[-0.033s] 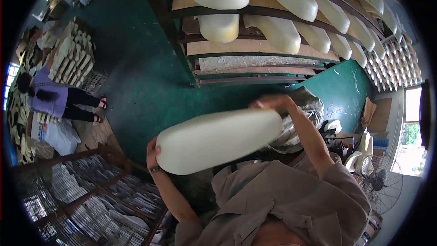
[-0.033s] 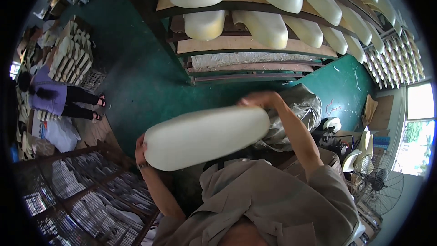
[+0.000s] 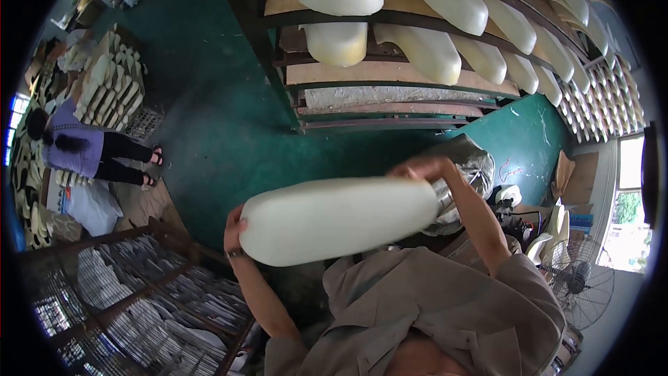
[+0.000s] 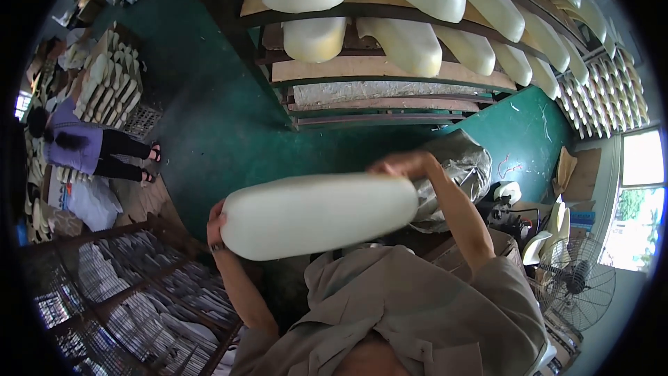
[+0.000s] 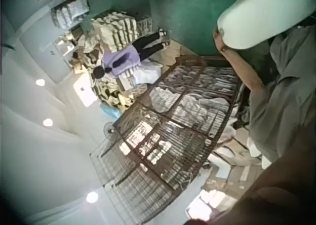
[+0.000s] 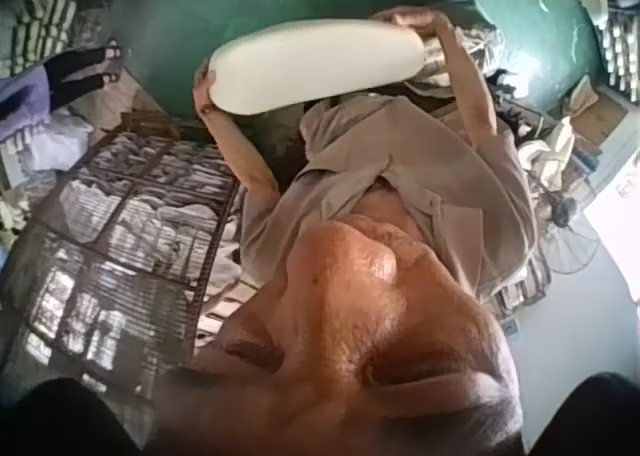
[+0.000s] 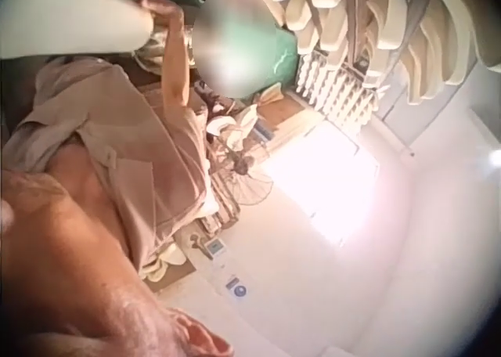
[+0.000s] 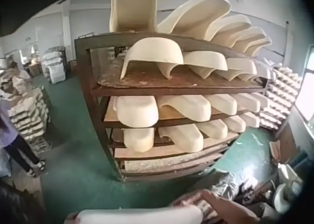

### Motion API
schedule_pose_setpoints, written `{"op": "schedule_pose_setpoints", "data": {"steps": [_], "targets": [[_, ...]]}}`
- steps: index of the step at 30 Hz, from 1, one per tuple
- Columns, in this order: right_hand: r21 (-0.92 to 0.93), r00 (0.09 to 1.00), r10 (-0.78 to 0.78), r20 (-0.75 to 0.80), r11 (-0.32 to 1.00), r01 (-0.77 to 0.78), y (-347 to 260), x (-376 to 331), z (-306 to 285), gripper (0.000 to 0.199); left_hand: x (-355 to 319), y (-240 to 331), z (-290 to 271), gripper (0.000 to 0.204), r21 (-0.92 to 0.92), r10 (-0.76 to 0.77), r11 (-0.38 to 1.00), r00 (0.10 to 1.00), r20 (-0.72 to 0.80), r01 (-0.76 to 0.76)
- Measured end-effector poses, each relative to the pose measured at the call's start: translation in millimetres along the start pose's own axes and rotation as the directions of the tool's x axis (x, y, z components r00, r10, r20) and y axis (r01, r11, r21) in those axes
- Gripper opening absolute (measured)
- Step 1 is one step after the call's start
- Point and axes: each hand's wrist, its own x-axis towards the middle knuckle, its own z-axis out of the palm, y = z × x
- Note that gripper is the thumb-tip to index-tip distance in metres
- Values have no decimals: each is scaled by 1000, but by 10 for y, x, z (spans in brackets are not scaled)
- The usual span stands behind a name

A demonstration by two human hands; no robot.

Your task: The recorder is taking white foam molds from a table and a bag and organizing them onto a tiered storage rack.

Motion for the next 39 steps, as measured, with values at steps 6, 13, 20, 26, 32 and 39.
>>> {"op": "schedule_pose_setpoints", "data": {"steps": [6,13,20,26,32,39], "targets": [[506,921,78,-383,851,138,-53,-613,1405,118,1110,-156,353,68,-21,-181,977,881,436,211],[573,718,80,-691,666,477,-7,-682,1683,95,2020,-66,1130,69,-202,-161,957,959,232,209],[396,494,-7,-870,586,707,-208,263,1075,82,1228,-720,1926,68,-231,-80,971,992,-96,56],[374,439,-37,-898,463,804,-495,1062,499,75,938,-744,2610,90,-411,56,912,990,129,2],[396,441,-71,-895,333,856,-702,1571,-82,67,1658,-599,2600,68,-543,256,795,961,-107,-272],[313,344,87,-935,660,683,-681,1420,-103,86,2401,-741,2128,57,-612,244,768,970,3,-191]]}}
